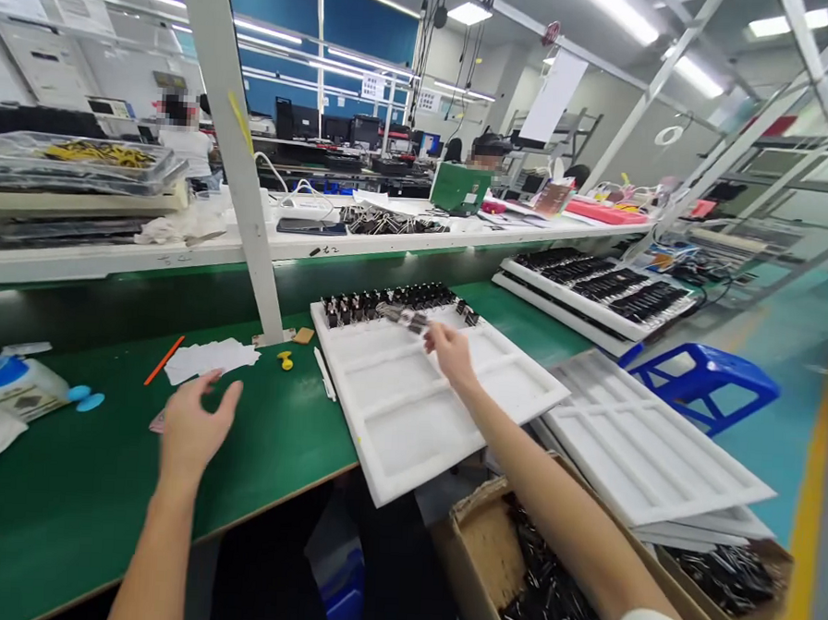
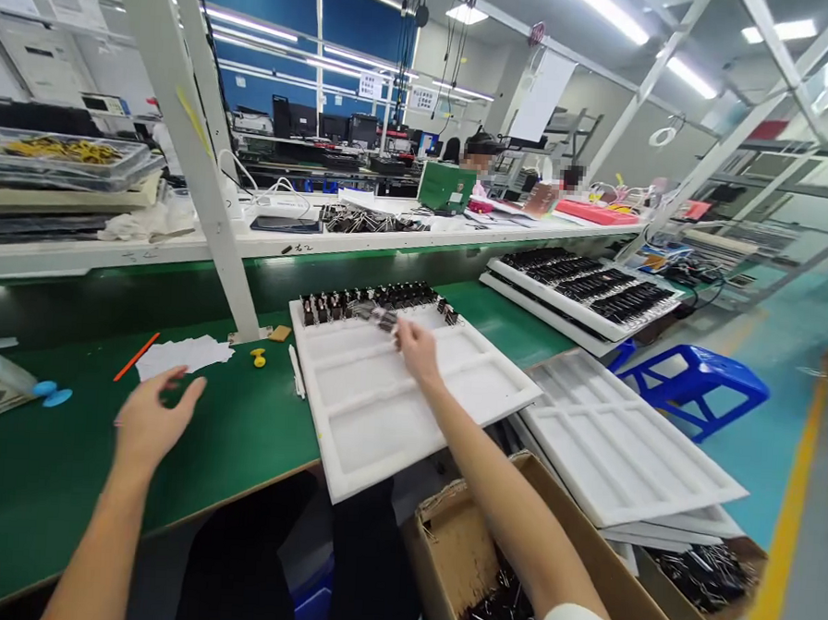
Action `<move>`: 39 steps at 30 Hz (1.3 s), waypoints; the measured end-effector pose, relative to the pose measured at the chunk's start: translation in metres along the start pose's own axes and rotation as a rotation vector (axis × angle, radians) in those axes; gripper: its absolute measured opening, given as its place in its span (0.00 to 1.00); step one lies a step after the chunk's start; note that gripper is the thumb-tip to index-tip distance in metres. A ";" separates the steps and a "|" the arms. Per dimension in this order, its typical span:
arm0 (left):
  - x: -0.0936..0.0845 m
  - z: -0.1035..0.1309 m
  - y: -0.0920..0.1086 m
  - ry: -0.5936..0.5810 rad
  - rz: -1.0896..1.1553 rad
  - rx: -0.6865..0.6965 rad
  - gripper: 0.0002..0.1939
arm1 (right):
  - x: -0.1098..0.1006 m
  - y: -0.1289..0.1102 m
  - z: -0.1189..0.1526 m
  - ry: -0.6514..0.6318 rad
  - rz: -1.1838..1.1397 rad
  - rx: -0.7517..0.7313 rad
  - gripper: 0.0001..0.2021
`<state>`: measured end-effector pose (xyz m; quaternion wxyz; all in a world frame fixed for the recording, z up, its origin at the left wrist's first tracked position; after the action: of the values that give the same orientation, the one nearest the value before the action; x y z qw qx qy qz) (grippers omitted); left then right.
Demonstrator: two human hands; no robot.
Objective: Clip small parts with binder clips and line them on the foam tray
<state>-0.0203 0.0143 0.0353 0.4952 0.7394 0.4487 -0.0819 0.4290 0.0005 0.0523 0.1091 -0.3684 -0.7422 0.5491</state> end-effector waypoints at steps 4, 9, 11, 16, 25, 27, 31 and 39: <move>-0.045 -0.001 -0.070 0.086 -0.618 -0.111 0.43 | -0.064 0.038 -0.058 0.296 0.393 -0.062 0.29; -0.050 -0.007 -0.115 -0.071 -0.720 -0.172 0.39 | -0.079 0.074 -0.092 0.313 0.611 -0.088 0.25; -0.048 -0.012 -0.118 -0.088 -0.709 -0.208 0.39 | -0.075 0.081 -0.099 0.294 0.656 -0.103 0.23; -0.041 -0.018 -0.109 -0.107 -0.602 -0.156 0.37 | -0.064 0.092 -0.108 0.253 0.748 -0.136 0.20; -0.030 -0.031 -0.092 -0.160 -0.403 -0.229 0.28 | -0.067 0.103 -0.098 0.191 0.884 -0.136 0.17; -0.028 -0.032 -0.082 -0.137 -0.336 -0.274 0.25 | -0.071 0.104 -0.097 0.195 0.906 -0.109 0.16; -0.013 -0.026 -0.045 -0.119 0.007 -0.311 0.23 | -0.073 0.102 -0.101 0.218 0.915 0.012 0.16; 0.045 0.002 0.064 -0.326 0.680 -0.284 0.31 | -0.113 0.060 -0.061 0.493 0.544 -0.062 0.25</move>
<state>0.0540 0.0322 0.0508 0.6562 0.7471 0.1007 0.0332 0.5691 -0.0225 0.0485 0.1232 -0.6768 -0.5848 0.4299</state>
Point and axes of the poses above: each hand's wrist, its own z-axis away from the middle knuckle, its own x-axis out of the palm, y = z × x, the point moved 2 cm from there along -z, towards the middle knuckle, and after that the axes turned 13 degrees about y, right-handed, at the moved point
